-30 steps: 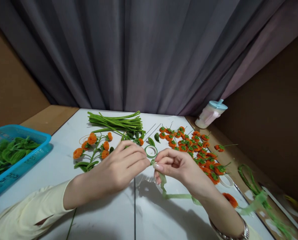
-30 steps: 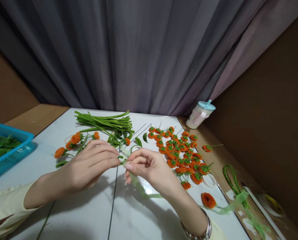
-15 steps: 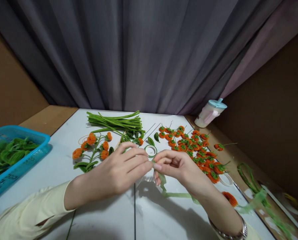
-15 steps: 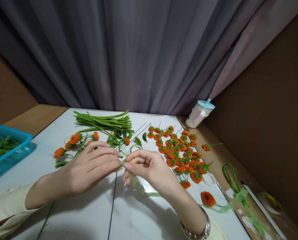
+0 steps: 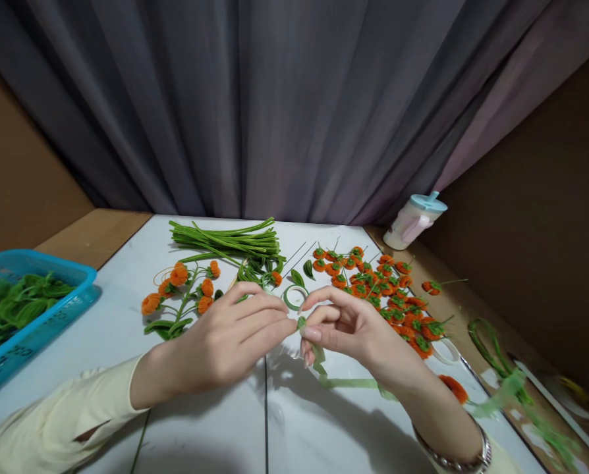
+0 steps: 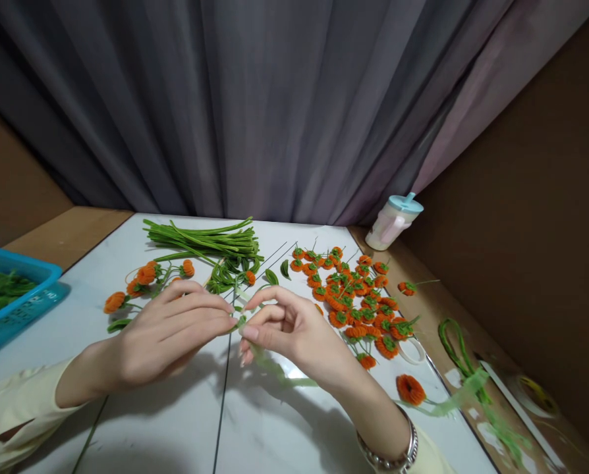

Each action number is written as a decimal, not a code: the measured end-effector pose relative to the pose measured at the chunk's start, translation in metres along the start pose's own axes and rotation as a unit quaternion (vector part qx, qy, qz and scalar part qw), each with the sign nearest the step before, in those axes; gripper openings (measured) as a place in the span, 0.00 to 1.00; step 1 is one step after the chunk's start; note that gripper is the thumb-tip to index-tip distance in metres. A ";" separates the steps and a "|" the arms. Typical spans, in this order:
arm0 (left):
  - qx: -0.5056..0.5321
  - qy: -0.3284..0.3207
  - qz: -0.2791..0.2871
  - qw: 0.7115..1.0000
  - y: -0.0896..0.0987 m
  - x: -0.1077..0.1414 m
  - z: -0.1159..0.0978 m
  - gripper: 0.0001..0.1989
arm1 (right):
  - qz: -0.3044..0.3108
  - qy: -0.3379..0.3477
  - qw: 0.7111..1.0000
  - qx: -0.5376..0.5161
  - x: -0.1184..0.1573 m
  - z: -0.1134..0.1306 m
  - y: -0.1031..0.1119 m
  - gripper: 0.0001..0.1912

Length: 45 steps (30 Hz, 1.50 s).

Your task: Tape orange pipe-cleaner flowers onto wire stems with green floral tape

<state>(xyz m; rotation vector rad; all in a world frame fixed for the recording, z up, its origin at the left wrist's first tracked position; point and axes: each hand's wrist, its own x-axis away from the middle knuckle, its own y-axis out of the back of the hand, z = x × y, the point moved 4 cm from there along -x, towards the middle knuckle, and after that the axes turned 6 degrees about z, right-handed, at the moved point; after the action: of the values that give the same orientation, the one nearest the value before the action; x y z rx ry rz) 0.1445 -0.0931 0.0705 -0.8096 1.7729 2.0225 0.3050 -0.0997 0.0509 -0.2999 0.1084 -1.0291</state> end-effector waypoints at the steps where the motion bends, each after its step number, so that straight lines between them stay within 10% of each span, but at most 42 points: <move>1: 0.003 -0.001 -0.001 1.000 0.000 0.000 0.000 0.12 | 0.003 0.001 1.000 0.001 0.000 0.000 0.000 0.09; 45: 0.047 0.059 -0.042 0.996 -0.005 0.000 -0.001 0.11 | -0.004 -0.021 0.996 0.089 0.002 0.003 0.005 0.11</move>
<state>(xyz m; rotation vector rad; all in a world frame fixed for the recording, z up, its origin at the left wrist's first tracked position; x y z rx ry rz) 0.1472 -0.0935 0.0664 -0.9742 1.8485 1.8591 0.3106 -0.0985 0.0526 -0.1604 -0.0223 -1.0330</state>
